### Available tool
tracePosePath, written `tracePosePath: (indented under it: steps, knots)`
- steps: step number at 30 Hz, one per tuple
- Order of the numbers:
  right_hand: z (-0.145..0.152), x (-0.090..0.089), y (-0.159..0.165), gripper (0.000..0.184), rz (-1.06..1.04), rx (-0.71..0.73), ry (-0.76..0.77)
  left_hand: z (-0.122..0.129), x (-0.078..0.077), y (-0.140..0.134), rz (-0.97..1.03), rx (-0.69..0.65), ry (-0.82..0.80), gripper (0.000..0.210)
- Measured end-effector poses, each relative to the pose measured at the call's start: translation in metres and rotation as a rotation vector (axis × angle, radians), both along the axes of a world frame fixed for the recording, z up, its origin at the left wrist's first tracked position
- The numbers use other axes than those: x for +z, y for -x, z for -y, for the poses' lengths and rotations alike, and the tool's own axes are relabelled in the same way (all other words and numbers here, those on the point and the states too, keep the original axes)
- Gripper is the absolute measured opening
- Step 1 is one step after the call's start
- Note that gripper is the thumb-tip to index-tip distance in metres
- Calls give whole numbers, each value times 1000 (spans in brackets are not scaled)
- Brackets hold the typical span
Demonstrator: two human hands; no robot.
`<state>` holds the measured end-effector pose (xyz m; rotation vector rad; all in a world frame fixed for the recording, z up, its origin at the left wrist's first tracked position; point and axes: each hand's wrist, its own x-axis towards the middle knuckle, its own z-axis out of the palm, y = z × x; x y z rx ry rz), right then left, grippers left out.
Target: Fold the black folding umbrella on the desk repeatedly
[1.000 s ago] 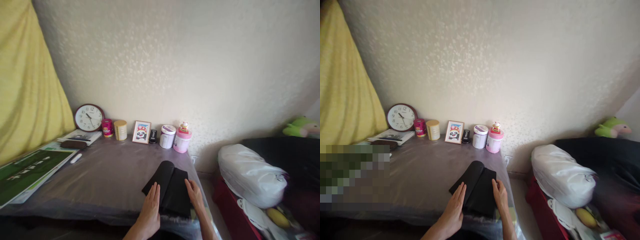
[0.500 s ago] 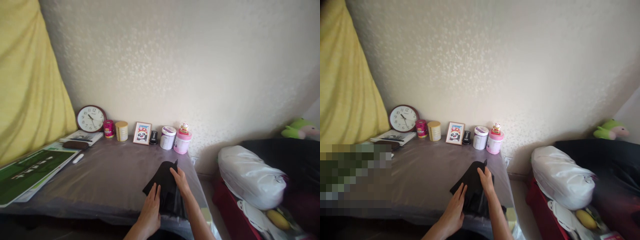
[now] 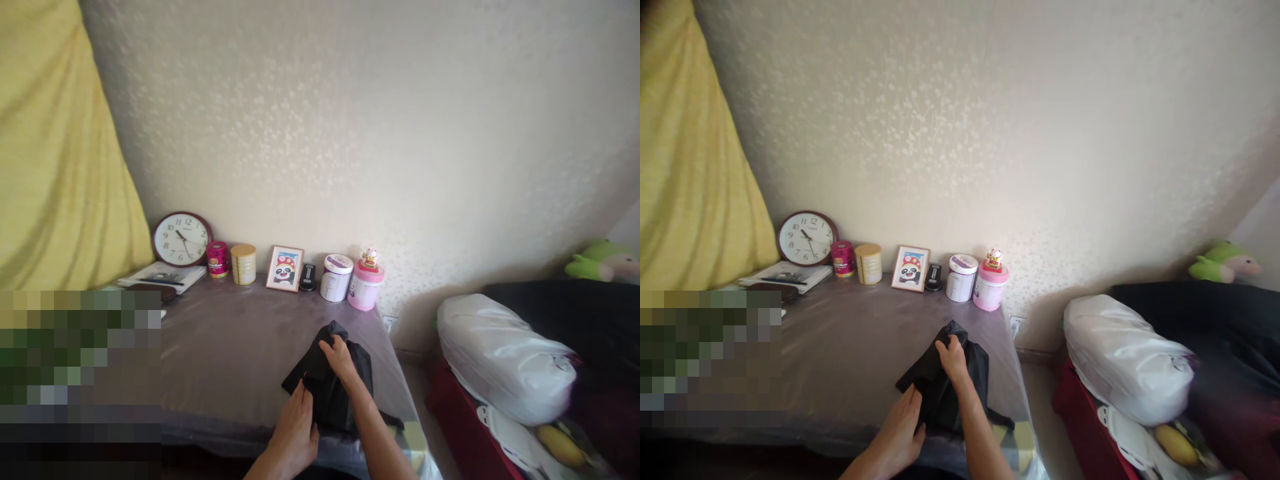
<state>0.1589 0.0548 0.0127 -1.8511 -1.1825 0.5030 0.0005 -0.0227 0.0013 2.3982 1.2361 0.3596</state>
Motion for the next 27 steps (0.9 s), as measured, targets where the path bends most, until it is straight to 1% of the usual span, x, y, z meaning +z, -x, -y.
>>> tracePosePath:
  steps: [2, 4, 6, 7, 9, 10, 12, 14, 15, 17, 19, 21, 23, 25, 27]
  knots:
    - [-1, 0, 2, 37, 8, 9, 33, 0, -8, 7, -16, 18, 15, 67]
    - [-1, 1, 4, 38, -1, 43, 80, 0, -20, 15, 3, 10, -7, 63]
    - [0, 5, 7, 37, -17, 114, 123, 1, -30, 24, 83, 1, -102, 60]
    - [1, 7, 9, 36, -24, 165, 138, 2, -33, 26, 120, 27, -166, 57]
    - [4, 11, 13, 31, -38, 278, 139, 4, -35, 28, 183, 90, -305, 52]
    - [6, 13, 15, 28, -42, 328, 126, 5, -33, 27, 202, 106, -365, 50]
    - [9, 16, 17, 25, -33, 403, 90, 6, -24, 21, 211, 69, -432, 48]
    - [12, 18, 17, 25, -11, 444, 69, 5, -11, 13, 169, -30, -410, 51]
    - [13, 19, 17, 25, 1, 460, 66, 4, -4, 8, 136, -58, -369, 55]
    - [17, 22, 17, 26, 30, 491, 55, 1, 6, 1, 63, -81, -260, 66]
    - [24, 24, 17, 27, 81, 522, 14, -3, 12, -5, 4, -79, -144, 76]
    - [34, 25, 18, 26, 169, 530, -70, -5, 13, -7, -33, -73, -52, 81]
    - [43, 23, 17, 25, 262, 535, -178, -6, 11, -8, -62, -75, -1, 83]
    - [47, 19, 15, 25, 337, 562, -280, -6, 7, -8, -88, -80, 4, 84]
    - [43, 13, 9, 26, 387, 592, -336, -5, 4, -8, -107, -79, -8, 87]
